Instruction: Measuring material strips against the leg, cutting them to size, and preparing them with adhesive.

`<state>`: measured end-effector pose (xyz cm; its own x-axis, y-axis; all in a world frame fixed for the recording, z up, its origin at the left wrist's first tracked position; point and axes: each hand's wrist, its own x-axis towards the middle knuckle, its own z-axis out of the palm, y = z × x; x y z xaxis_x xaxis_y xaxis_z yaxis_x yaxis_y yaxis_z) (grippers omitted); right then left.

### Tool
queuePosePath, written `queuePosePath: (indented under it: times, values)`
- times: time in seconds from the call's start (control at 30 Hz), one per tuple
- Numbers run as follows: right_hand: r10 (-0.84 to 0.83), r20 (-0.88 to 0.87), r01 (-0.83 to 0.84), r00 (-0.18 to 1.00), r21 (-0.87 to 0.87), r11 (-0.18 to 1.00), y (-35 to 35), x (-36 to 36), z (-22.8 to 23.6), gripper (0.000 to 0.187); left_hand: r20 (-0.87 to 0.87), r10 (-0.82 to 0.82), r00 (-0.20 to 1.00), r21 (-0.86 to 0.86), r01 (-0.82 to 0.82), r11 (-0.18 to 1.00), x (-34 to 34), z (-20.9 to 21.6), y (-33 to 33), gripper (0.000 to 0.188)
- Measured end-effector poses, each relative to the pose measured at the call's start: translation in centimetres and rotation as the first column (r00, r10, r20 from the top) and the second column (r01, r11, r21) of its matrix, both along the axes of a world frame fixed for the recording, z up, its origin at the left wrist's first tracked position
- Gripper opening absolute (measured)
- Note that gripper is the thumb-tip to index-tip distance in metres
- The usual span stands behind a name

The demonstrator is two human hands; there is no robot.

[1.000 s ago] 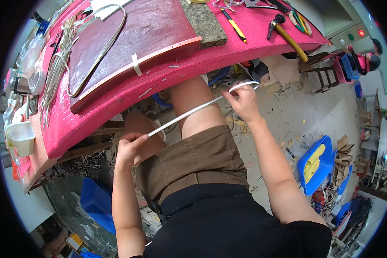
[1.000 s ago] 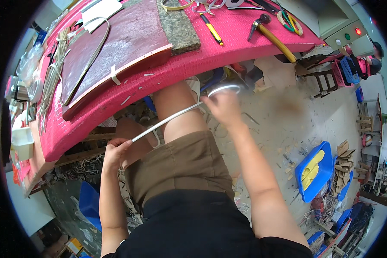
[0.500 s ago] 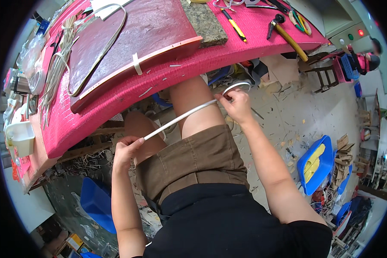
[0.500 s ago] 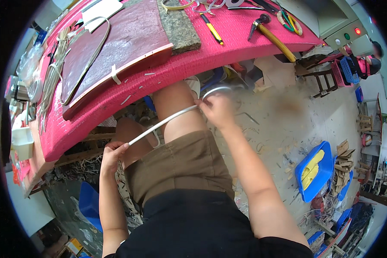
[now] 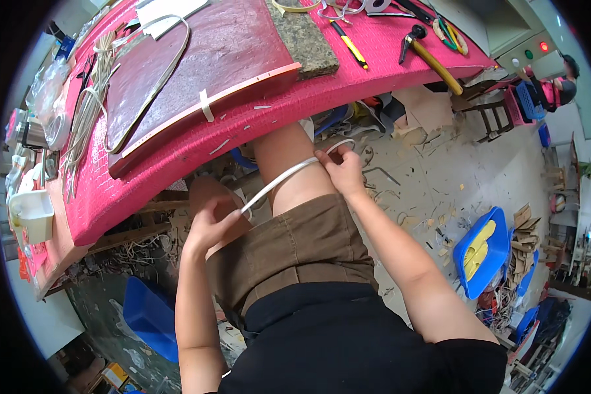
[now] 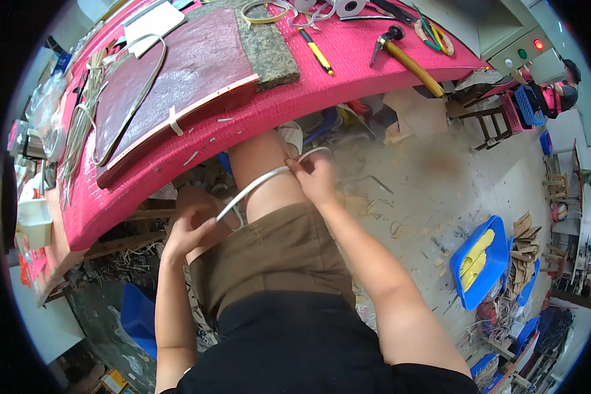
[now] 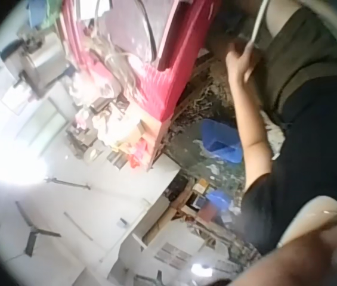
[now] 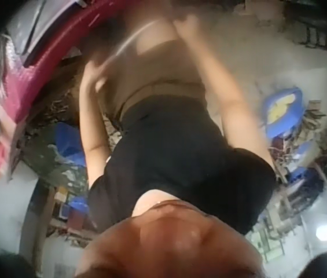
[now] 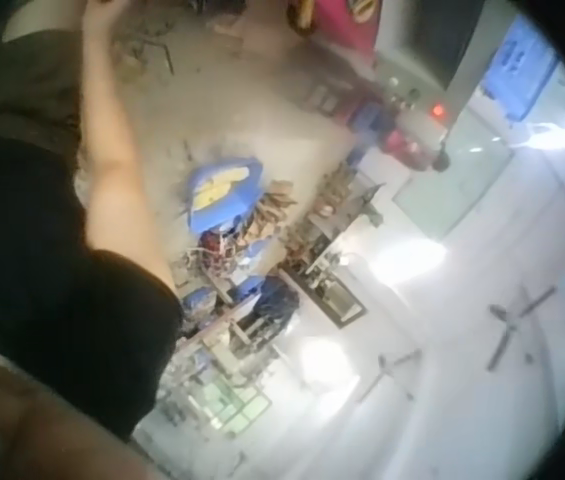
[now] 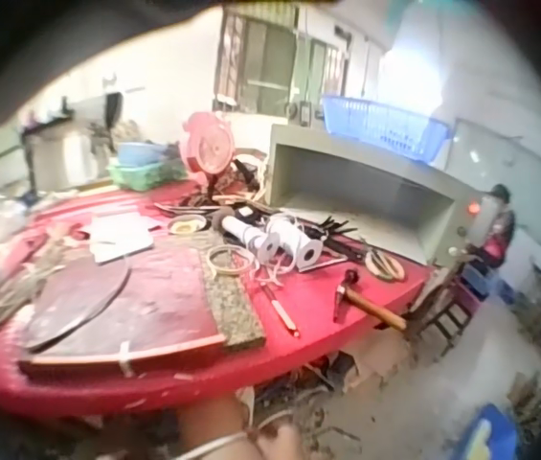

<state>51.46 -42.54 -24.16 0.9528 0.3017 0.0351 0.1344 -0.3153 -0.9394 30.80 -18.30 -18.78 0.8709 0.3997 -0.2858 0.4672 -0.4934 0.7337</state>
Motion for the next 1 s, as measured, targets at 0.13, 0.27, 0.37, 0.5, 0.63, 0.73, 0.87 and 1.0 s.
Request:
queuePosePath:
  times: [0.13, 0.27, 0.37, 0.5, 0.63, 0.73, 0.87, 1.0]
  values:
    - [-0.036, -0.268, 0.073, 0.963, 0.13, 0.989, -0.3, 0.4, -0.3, 0.027, 0.236, -0.126, 0.963, 0.083, 0.109, 0.991, 7.1, 4.4, -3.8, 0.048]
    - [-0.034, -0.349, 0.152, 0.937, 0.316, 0.936, -1.0, -0.9, 5.0, 0.027, 0.047, -0.336, 0.941, 0.356, 0.298, 0.886, 12.5, 6.6, -8.2, 0.038]
    - [0.01, -0.233, 0.089, 0.973, 0.413, 0.906, -1.4, -1.7, 7.8, 0.023, 0.114, -0.402, 0.908, 0.239, 0.368, 0.899, 14.4, 7.0, -9.9, 0.031]
    - [0.004, -0.062, 0.019, 0.998, 0.365, 0.931, -2.1, -2.1, 9.8, 0.017, 0.167, -0.295, 0.941, -0.109, 0.314, 0.943, 14.4, 7.3, -11.0, 0.025]
    - [-0.018, 0.158, -0.02, 0.987, 0.239, 0.971, -2.4, -2.6, 11.1, 0.015, 0.212, -0.198, 0.957, -0.178, 0.237, 0.955, 13.7, 8.4, -11.5, 0.023]
    - [0.004, 0.118, -0.033, 0.993, 0.249, 0.968, -2.3, -2.9, 11.7, 0.016, 0.275, -0.137, 0.952, -0.195, 0.195, 0.961, 13.2, 8.4, -11.3, 0.022]
    - [0.054, 0.301, -0.108, 0.952, 0.163, 0.981, -2.5, -3.7, 13.6, 0.013, 0.354, -0.087, 0.931, -0.237, 0.179, 0.955, 12.6, 8.9, -11.4, 0.019]
    - [0.024, 0.326, -0.101, 0.945, 0.222, 0.97, -3.5, -4.3, 13.9, 0.011, 0.393, -0.026, 0.919, -0.223, 0.123, 0.967, 12.2, 9.3, -12.5, 0.017]
